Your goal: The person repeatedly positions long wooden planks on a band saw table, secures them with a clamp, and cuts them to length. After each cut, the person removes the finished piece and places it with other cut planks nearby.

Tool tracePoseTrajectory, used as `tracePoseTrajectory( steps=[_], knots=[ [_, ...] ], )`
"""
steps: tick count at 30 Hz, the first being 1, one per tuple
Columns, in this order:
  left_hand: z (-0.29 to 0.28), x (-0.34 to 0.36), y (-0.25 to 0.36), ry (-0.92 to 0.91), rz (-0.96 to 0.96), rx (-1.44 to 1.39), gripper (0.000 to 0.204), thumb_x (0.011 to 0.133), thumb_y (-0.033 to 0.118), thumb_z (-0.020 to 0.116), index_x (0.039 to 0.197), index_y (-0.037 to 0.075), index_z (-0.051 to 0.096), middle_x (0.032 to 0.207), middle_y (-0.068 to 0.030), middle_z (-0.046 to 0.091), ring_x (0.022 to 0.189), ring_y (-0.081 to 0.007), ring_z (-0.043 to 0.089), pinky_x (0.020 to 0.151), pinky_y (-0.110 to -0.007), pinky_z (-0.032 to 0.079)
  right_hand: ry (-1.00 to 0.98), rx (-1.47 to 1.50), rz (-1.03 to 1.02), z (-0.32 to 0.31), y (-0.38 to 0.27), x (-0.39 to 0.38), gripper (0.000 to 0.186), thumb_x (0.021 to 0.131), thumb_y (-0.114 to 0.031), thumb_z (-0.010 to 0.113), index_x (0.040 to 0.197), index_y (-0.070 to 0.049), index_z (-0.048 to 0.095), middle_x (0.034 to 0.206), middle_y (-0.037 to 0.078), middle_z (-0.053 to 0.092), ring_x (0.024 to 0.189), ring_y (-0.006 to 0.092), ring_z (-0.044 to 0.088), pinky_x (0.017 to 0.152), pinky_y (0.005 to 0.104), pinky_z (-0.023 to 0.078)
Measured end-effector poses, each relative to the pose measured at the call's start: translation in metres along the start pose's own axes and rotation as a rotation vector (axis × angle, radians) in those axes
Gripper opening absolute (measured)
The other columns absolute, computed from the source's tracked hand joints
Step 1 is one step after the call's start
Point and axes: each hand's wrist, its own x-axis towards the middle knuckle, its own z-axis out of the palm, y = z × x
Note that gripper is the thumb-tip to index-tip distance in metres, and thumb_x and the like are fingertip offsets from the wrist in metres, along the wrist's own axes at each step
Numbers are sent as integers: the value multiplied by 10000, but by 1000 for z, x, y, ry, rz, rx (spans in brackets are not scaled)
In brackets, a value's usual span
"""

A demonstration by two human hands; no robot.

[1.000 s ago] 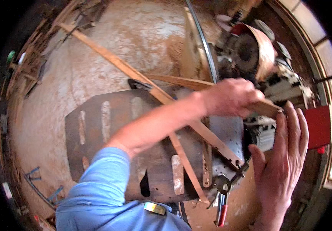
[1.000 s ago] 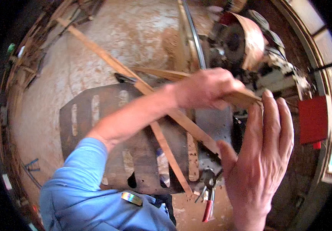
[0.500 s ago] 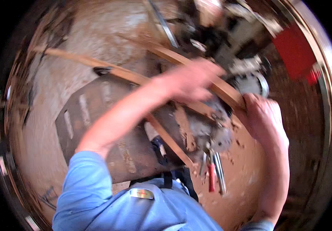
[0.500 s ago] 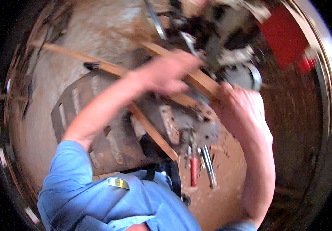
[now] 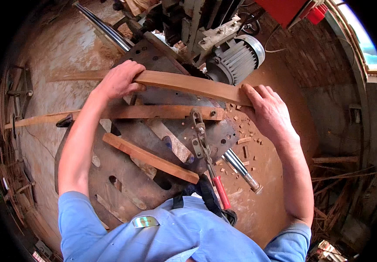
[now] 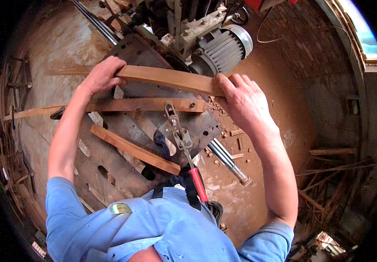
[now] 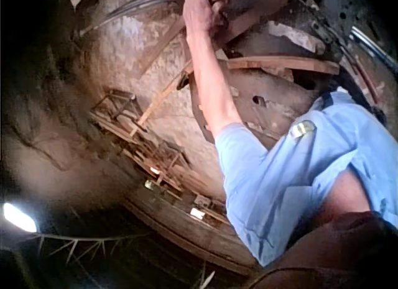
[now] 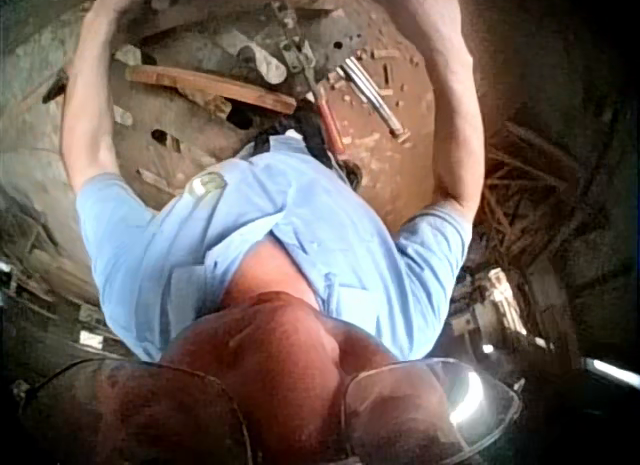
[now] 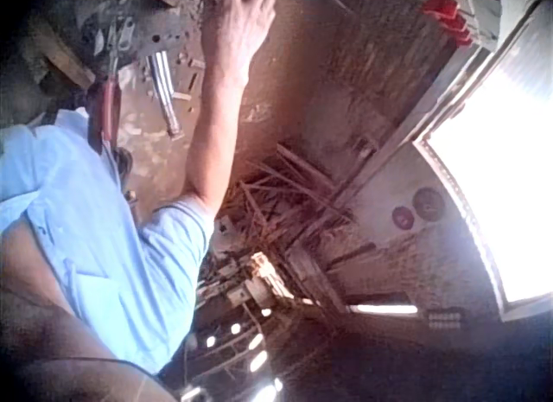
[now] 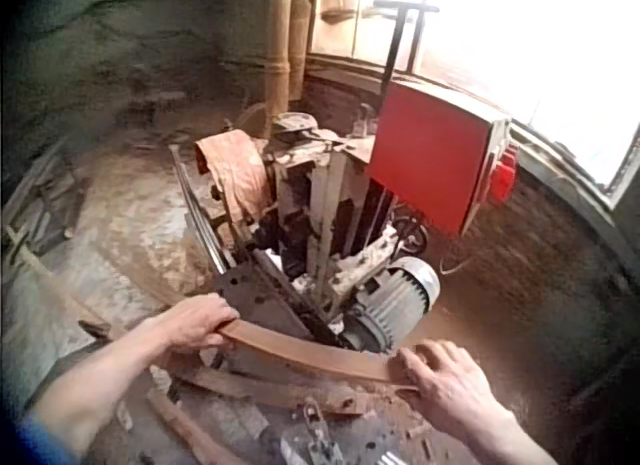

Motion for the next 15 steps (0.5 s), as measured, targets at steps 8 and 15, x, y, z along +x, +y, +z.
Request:
tracePoseTrajectory(
  steps=[8, 15],
  knots=[
    [20, -7, 4, 113, -28, -1, 467, 670, 118, 751, 1094, 73, 561, 911, -115, 527, 912, -317, 500, 793, -396, 434, 604, 637, 565, 111, -51, -113, 218, 841, 10, 598, 1051, 22, 541, 994, 114, 536, 916, 200, 537, 841, 321, 446],
    [30, -15, 16, 128, 14, 28, 449, 698, 194, 763, 1094, 82, 584, 875, -103, 559, 896, -308, 508, 793, -398, 436, -100, 2122, 1533, 237, -137, -169, 521, 953, -538, 466, 1172, -71, 534, 958, 61, 627, 766, 167, 580, 672, 331, 482]
  ],
)
